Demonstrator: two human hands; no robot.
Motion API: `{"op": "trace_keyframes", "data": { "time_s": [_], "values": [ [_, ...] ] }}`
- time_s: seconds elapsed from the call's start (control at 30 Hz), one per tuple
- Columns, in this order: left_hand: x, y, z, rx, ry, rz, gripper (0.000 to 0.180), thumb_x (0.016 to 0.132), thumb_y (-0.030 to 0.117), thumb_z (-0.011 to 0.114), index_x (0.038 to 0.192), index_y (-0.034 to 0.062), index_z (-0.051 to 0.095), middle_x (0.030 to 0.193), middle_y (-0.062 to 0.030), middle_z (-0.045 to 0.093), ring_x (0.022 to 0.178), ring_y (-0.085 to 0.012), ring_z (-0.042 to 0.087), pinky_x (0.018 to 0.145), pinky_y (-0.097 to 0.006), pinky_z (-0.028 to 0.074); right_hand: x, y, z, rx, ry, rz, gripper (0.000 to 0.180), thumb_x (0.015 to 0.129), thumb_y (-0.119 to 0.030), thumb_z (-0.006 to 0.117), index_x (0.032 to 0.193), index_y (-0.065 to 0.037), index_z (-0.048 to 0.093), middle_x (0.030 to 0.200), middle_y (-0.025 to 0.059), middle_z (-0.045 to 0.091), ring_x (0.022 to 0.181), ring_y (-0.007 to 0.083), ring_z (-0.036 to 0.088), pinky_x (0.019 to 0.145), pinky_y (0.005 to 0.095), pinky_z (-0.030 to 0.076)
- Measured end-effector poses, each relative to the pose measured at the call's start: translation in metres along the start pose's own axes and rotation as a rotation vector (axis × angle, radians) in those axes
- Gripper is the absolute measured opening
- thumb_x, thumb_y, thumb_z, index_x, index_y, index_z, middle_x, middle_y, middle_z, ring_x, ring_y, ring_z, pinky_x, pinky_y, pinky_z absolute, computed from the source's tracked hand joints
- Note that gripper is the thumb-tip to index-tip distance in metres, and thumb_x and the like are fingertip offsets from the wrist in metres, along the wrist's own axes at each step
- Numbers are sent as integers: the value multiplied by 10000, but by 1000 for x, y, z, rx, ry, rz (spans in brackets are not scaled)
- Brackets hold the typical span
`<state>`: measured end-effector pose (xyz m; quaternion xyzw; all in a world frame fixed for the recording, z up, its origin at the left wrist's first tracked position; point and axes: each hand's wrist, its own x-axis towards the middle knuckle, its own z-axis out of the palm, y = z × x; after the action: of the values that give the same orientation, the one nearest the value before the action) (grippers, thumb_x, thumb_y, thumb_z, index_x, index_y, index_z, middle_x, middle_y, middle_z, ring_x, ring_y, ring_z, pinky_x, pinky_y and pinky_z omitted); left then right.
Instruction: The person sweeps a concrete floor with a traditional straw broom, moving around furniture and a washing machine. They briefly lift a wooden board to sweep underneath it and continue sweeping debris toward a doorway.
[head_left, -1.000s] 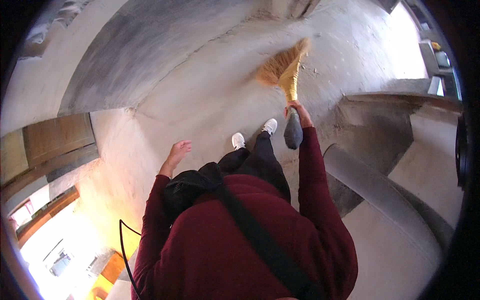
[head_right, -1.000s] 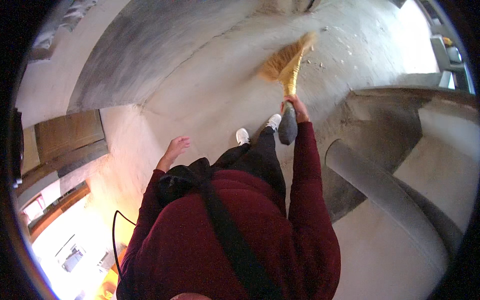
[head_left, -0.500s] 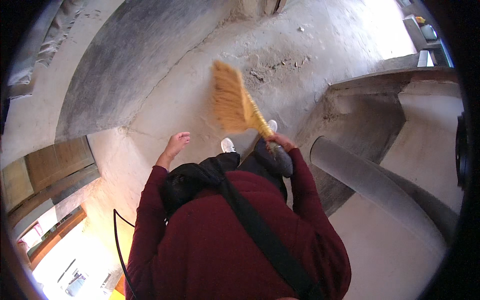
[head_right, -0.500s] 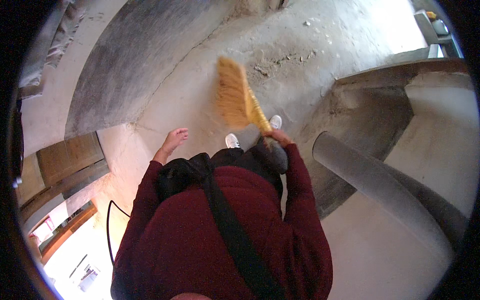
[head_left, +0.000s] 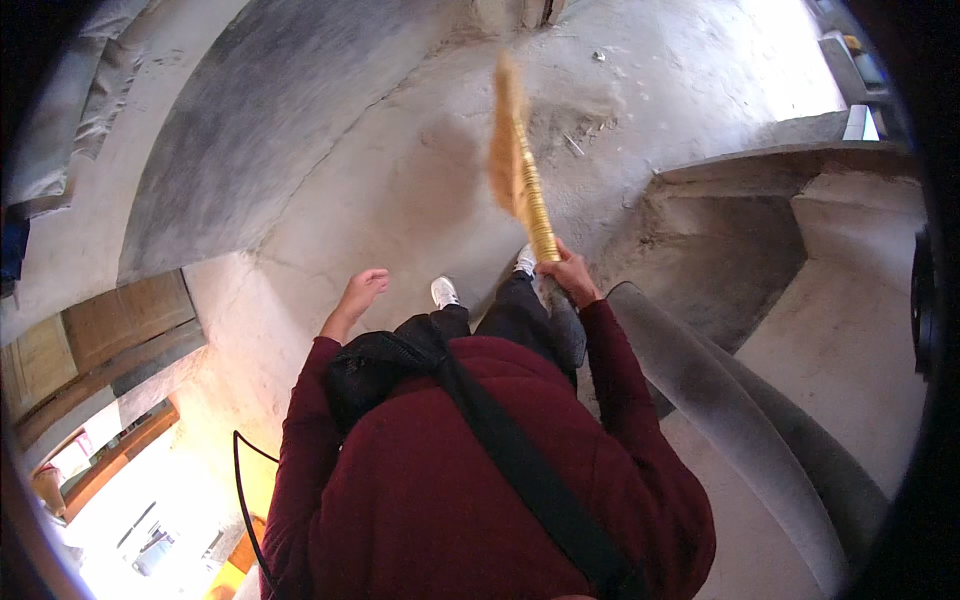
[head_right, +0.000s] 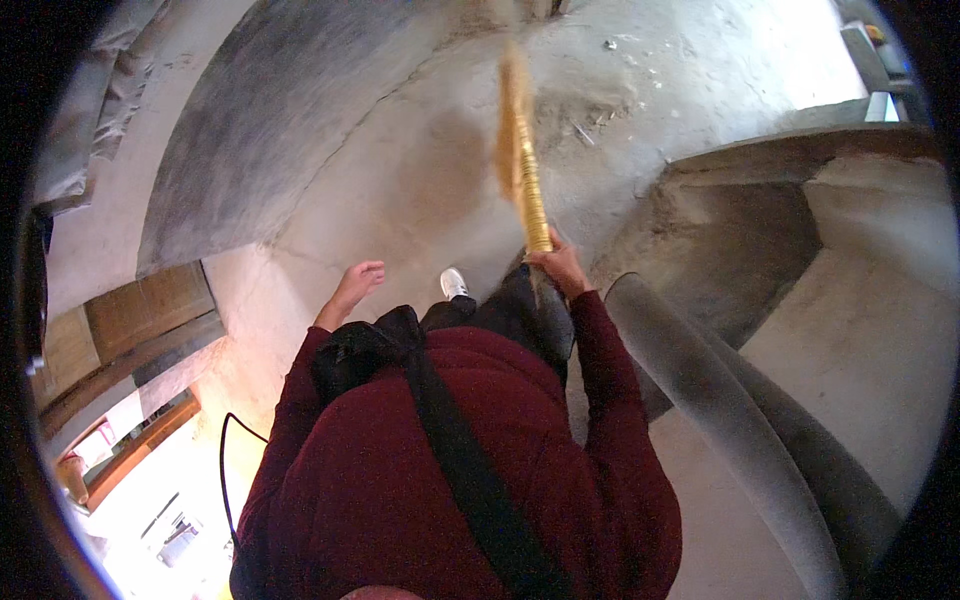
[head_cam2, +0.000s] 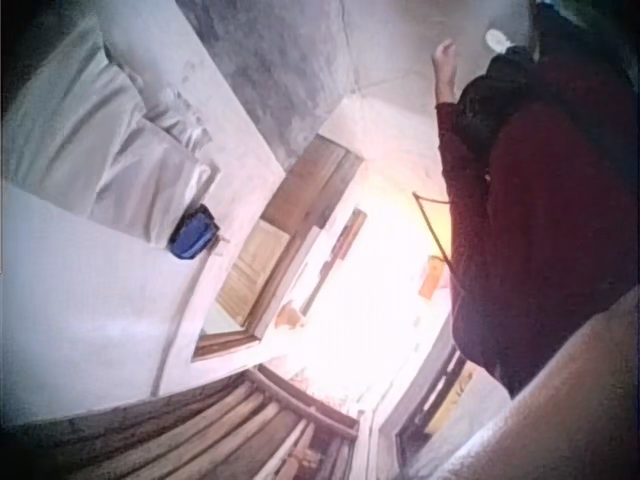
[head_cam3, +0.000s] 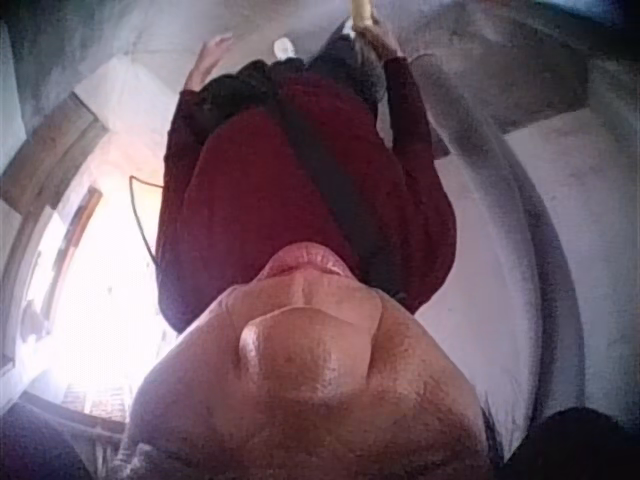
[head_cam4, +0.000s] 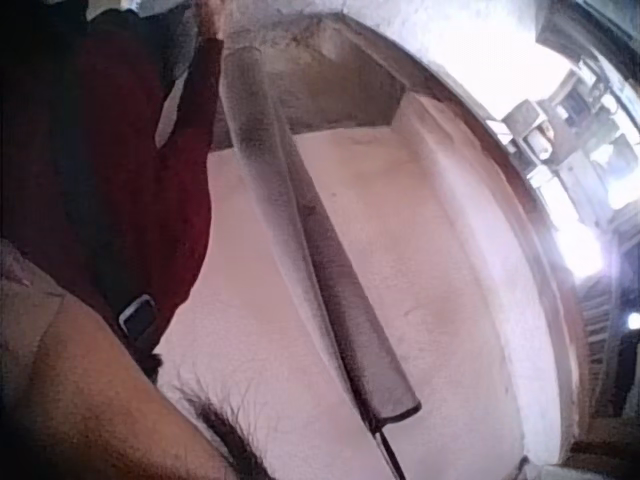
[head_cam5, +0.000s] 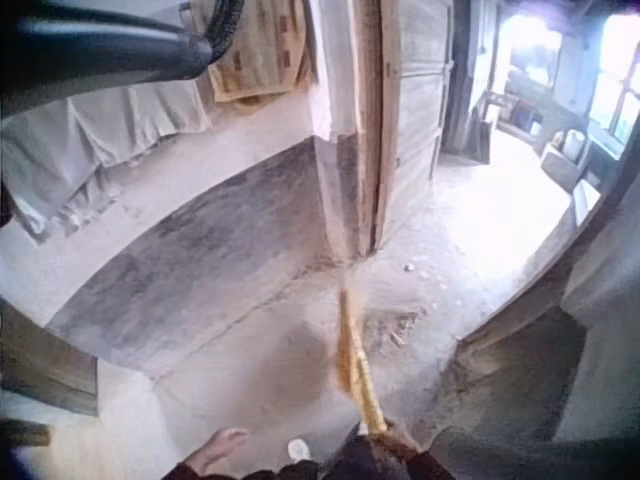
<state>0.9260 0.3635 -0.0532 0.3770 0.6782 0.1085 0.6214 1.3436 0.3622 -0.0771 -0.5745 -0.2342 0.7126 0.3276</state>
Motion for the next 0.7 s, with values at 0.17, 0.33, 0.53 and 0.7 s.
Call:
{"op": "trace_keyframes", "data": {
  "time_s": [0.17,0.33,0.53,0.7],
  "values": [
    [-3,30,17,40,8,-43,330,847,130,480,1145,-9,510,1044,-115,586,920,-170,579,784,-268,459,22,41,-8,-64,-249,260,449,719,-119,644,1153,-117,528,790,38,582,544,140,551,480,269,462],
    [2,37,26,129,34,65,315,852,110,464,1133,-22,516,1035,-134,587,914,-176,583,806,-271,458,37,9,-67,63,-128,234,303,702,-101,656,982,-67,548,680,31,553,488,127,519,456,258,438],
    [3,43,35,131,11,57,309,851,96,458,1131,-21,518,1025,-138,591,912,-180,587,811,-274,459,52,23,-73,-216,122,-239,406,686,-42,633,1081,-55,538,709,15,540,506,119,516,445,274,456],
    [0,37,38,68,30,-15,307,849,91,455,1127,-19,522,1022,-128,592,908,-176,587,794,-269,463,10,7,-48,-117,-144,51,522,657,-101,681,1149,-51,515,897,14,575,824,116,516,725,238,429]
  ]
}}
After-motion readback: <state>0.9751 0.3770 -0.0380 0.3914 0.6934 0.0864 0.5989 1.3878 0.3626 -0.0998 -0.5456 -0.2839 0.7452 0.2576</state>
